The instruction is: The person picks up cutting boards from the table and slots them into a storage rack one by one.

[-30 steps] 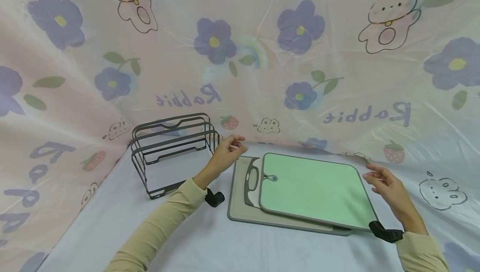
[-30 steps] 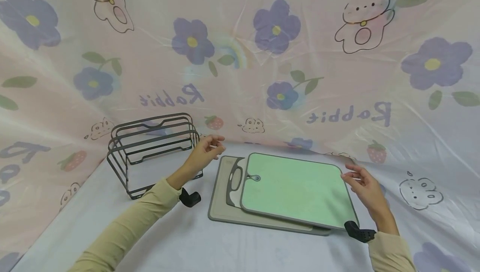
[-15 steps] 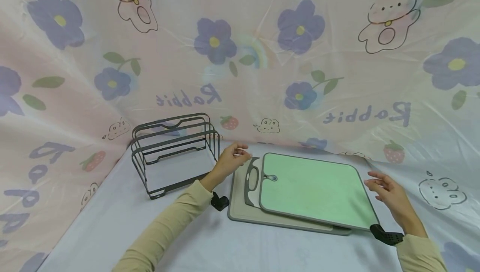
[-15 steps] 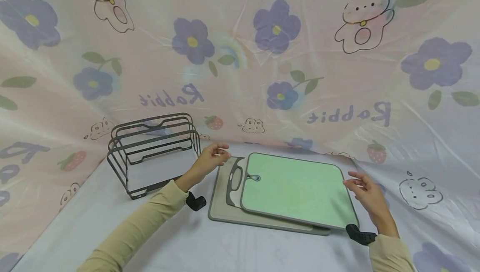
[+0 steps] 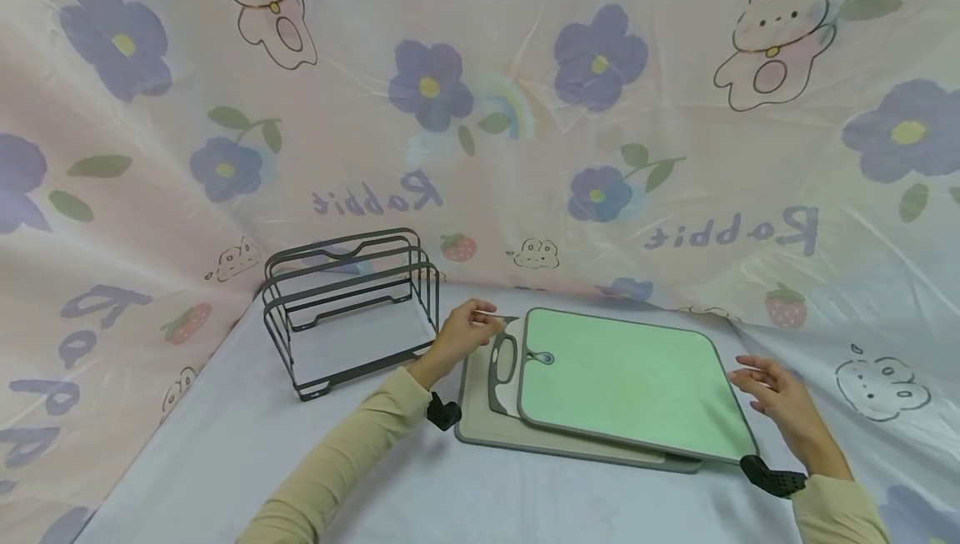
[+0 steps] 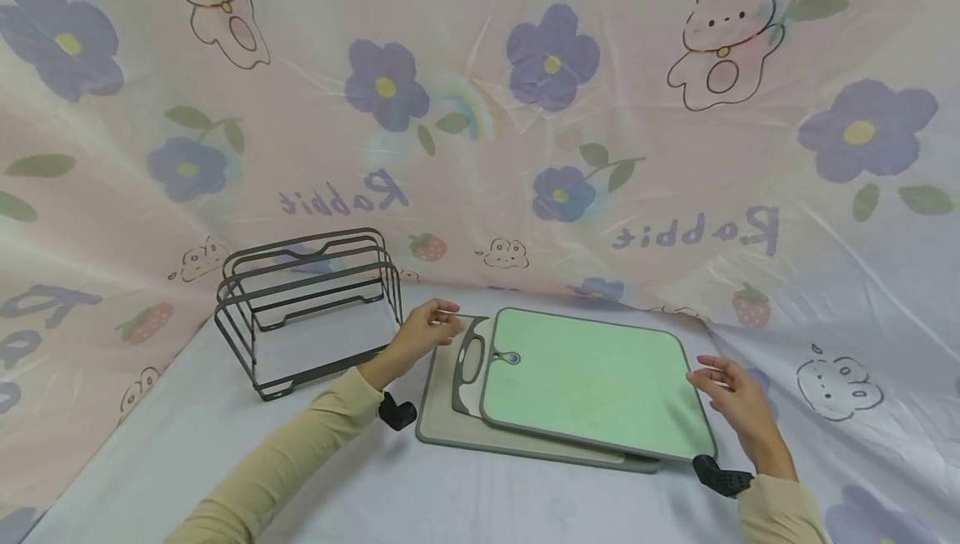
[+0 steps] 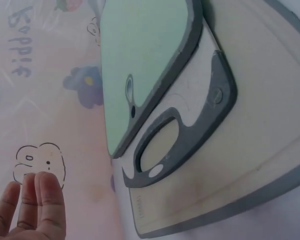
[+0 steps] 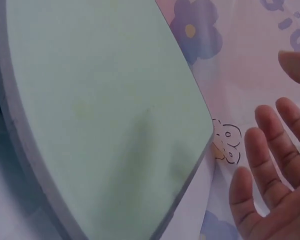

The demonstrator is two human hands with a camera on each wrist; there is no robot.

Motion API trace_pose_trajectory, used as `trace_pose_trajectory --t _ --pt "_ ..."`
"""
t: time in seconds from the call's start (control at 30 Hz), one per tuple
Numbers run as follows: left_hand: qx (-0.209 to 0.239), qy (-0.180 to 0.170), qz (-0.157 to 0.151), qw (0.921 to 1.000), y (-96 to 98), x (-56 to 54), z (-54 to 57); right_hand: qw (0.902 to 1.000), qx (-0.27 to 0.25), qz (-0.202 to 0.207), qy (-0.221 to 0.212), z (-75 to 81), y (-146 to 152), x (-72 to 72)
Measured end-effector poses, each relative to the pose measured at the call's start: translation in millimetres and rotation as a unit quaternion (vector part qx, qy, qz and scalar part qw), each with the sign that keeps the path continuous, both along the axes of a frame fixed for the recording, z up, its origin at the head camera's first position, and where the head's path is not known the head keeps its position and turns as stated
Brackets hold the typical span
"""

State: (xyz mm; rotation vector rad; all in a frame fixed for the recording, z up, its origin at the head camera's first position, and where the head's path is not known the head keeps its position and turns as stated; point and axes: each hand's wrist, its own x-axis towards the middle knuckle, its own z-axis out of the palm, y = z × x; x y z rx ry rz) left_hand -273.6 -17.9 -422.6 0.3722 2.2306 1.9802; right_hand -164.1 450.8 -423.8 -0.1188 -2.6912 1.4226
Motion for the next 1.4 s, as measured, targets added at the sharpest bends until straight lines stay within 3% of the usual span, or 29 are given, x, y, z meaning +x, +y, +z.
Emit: trace_pose_trajectory --t 0.27,0.57,0.87,1.17,1.4 --pt "-0.020 -0.019 0.002 0.9996 4.6 -2.2 -14.0 0.9993 0.019 -0.008 -0.031 -6.4 2 -0.4" --pt "-0.010 -0.033 -0.006 0.9994 11.4 -1.6 -27.3 0.9979 0.020 -0.022 -0.057 -14.4 6 0.5" --pt "-0.021 -0.047 -0.006 0.9987 21.7 -1.7 -36.1 0.9977 0.000 -0.027 -0.063 -22.3 13 -0.7" --pt "-0.021 -0.077 -0.011 0.9968 30.6 -4.8 -46.2 0.9941 0.000 -0.043 -0.100 -27.2 15 -8.6" --pt "-0.033 -0.068 -0.011 0.9970 36.9 -0.3 -50.6 0.9899 -0.012 -0.074 -0.120 -32.5 17 -11.2"
